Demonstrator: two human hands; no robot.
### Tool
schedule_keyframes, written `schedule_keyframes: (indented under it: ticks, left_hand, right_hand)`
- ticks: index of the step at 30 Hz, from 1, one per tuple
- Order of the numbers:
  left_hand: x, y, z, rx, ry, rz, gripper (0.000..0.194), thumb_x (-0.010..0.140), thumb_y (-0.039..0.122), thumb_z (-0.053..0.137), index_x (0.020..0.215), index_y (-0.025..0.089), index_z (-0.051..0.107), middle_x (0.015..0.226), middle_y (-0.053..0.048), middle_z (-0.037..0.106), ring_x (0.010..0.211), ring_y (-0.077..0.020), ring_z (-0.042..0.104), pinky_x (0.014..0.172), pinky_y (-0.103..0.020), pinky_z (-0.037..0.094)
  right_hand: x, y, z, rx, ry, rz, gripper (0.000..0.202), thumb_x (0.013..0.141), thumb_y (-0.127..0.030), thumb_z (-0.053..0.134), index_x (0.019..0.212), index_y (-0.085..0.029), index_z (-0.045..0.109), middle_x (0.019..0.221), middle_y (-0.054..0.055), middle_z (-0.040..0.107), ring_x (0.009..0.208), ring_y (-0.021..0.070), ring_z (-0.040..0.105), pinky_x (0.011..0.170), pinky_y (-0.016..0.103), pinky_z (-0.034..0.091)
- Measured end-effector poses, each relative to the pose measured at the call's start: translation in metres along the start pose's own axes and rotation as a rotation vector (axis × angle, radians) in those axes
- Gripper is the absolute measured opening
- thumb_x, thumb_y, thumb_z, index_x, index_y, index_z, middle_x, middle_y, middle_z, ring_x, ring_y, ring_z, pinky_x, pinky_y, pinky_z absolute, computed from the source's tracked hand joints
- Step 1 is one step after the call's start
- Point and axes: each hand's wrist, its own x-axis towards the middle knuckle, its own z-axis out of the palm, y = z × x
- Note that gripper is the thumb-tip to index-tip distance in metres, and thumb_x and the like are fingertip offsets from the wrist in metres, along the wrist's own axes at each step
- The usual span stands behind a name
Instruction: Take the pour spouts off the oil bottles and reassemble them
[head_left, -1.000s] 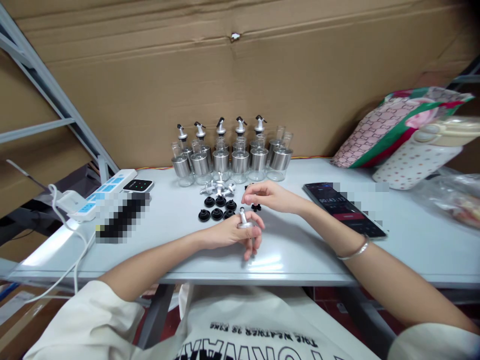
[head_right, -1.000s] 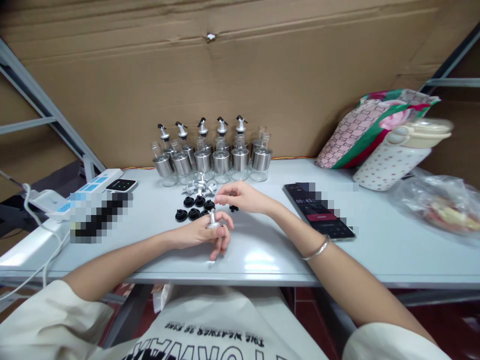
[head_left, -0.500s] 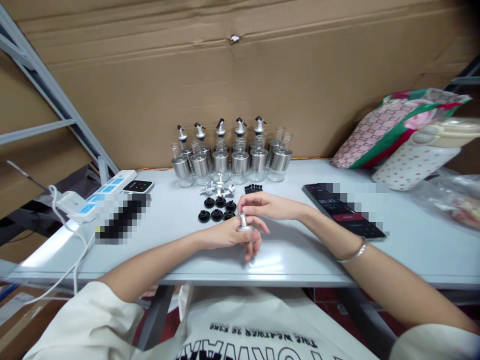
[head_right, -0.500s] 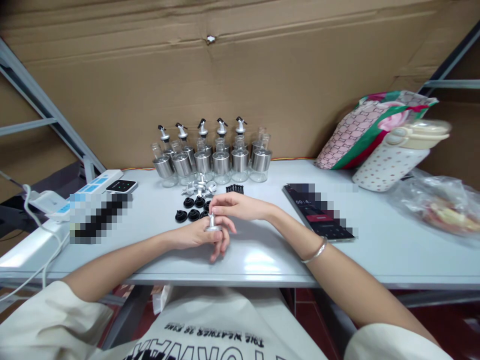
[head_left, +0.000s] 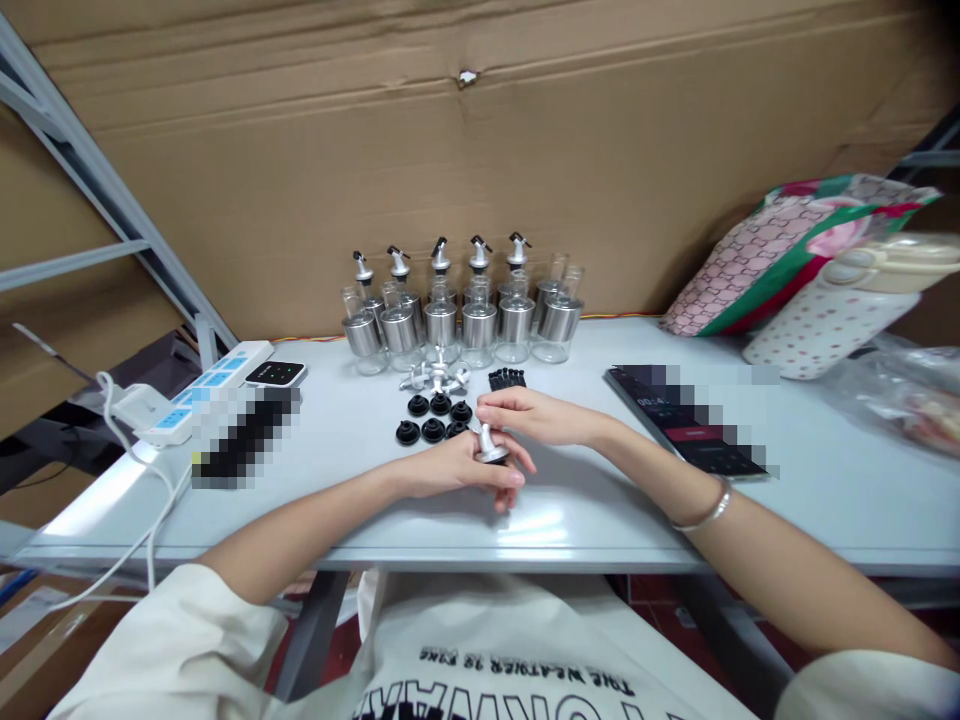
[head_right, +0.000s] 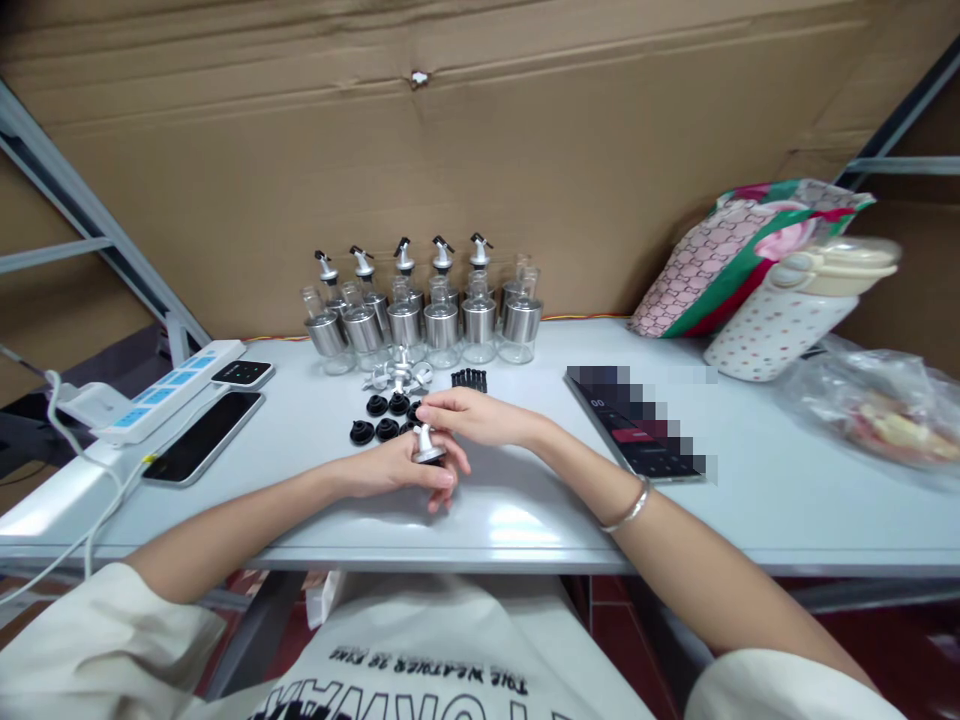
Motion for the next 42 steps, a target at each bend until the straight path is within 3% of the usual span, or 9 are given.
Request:
schedule_keyframes:
  ticks: [3,7,10,16,21,24,29,34,42]
  left_hand:
    - [0.0,-0.003,-0.001,-0.026,0.011,0.003,0.028,0.077,0.03,0.068,0.095,0.013,0.054,0.068,0.001,0.06,0.06,-0.0101,0.059,0.07,-0.031,0.046]
    - [0.0,-0.004,-0.001,0.012,0.002,-0.001,0.023,0.077,0.027,0.069,0.09,0.015,0.055,0.067,0.002,0.061,0.062,-0.0092,0.059,0.07,-0.028,0.045]
    - [-0.001,-0.004,0.0,0.027,-0.004,-0.005,0.023,0.076,0.028,0.069,0.089,0.015,0.055,0.069,0.002,0.06,0.06,-0.0084,0.057,0.069,-0.028,0.044]
    - [-0.001,-0.003,0.001,0.032,-0.009,-0.006,0.021,0.077,0.027,0.068,0.089,0.016,0.055,0.07,0.002,0.061,0.061,-0.009,0.057,0.07,-0.028,0.044]
    - [-0.001,-0.003,0.0,0.029,-0.015,0.005,0.019,0.078,0.025,0.067,0.09,0.015,0.056,0.069,0.002,0.061,0.062,-0.0088,0.057,0.069,-0.027,0.044]
    - [-0.001,-0.004,0.0,0.027,-0.018,0.008,0.019,0.078,0.024,0.066,0.09,0.015,0.055,0.069,0.002,0.061,0.062,-0.0088,0.058,0.071,-0.028,0.044]
    - [-0.001,-0.004,0.0,0.028,-0.007,-0.014,0.022,0.076,0.028,0.069,0.089,0.015,0.055,0.07,0.002,0.061,0.062,-0.0092,0.058,0.07,-0.028,0.044]
    - [-0.001,-0.003,0.0,0.033,-0.017,-0.009,0.024,0.076,0.03,0.069,0.09,0.016,0.055,0.07,0.002,0.06,0.061,-0.0088,0.057,0.069,-0.027,0.043]
    - [-0.001,-0.003,0.0,0.037,-0.031,0.008,0.019,0.078,0.025,0.067,0.09,0.015,0.056,0.07,0.003,0.06,0.062,-0.0081,0.058,0.068,-0.026,0.043]
  right_hand:
    - [0.001,-0.003,0.005,0.032,0.036,0.069,0.044,0.091,-0.052,0.037,0.063,-0.018,0.043,0.049,-0.006,0.044,0.042,0.0068,0.039,0.046,0.022,0.032]
    - [0.003,-0.001,0.0,-0.013,0.26,0.026,0.052,0.086,-0.058,0.04,0.051,-0.02,0.033,0.045,-0.007,0.032,0.042,0.0061,0.029,0.046,0.023,0.027]
    - [0.003,0.002,-0.012,-0.018,0.396,-0.022,0.053,0.084,-0.06,0.044,0.051,-0.019,0.042,0.05,-0.003,0.042,0.05,0.0078,0.037,0.053,0.025,0.032]
    - [0.002,0.009,-0.027,0.013,0.505,0.012,0.039,0.073,-0.054,0.062,0.073,-0.015,0.058,0.061,-0.002,0.051,0.057,0.01,0.042,0.055,0.025,0.033]
    - [0.003,0.016,-0.031,-0.197,0.592,0.054,0.037,0.079,-0.049,0.051,0.075,-0.014,0.061,0.062,-0.001,0.049,0.058,0.0114,0.04,0.055,0.026,0.031]
    - [0.003,0.017,-0.035,-0.363,0.562,0.077,0.034,0.085,-0.041,0.043,0.076,-0.014,0.063,0.064,0.001,0.054,0.061,0.0131,0.045,0.06,0.026,0.035]
    - [0.003,0.02,-0.036,-0.514,0.374,0.074,0.027,0.088,-0.028,0.04,0.077,-0.015,0.062,0.081,0.006,0.067,0.074,0.016,0.057,0.071,0.026,0.042]
    - [0.003,0.028,-0.035,-0.675,0.247,0.179,0.024,0.085,-0.013,0.041,0.082,-0.014,0.064,0.076,0.006,0.067,0.066,0.0144,0.056,0.064,0.024,0.041]
    - [0.002,0.031,-0.036,-0.719,0.174,0.253,0.021,0.087,-0.019,0.046,0.086,-0.012,0.066,0.073,0.006,0.067,0.063,0.0144,0.054,0.061,0.024,0.041]
